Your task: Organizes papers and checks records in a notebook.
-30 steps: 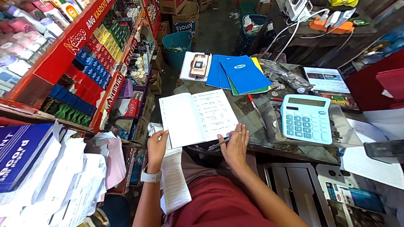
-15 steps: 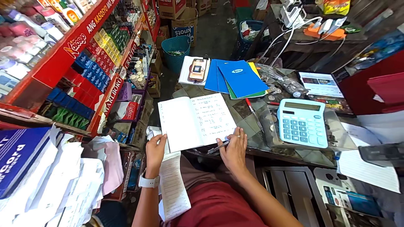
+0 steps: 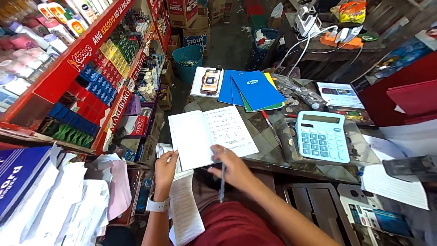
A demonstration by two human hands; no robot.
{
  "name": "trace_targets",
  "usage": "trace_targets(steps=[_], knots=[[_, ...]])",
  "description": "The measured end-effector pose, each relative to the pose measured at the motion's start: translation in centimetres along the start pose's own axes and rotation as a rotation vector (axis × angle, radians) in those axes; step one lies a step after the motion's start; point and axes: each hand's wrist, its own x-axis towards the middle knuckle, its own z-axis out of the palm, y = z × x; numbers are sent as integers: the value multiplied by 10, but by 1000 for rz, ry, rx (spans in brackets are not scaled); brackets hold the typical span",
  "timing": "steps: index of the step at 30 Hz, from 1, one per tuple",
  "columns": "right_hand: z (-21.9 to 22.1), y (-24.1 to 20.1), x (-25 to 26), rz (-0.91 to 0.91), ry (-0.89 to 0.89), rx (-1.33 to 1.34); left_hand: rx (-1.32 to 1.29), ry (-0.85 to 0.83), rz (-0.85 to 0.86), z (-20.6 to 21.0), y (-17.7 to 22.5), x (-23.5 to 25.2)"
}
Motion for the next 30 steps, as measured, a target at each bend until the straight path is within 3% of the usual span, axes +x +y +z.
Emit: trace_targets(steps=[4, 30], knots=[[27, -8, 6, -149, 18, -45, 4, -2, -4, -2, 2, -3], [32, -3, 4, -147, 96, -97, -2, 6, 32, -1, -3, -1]])
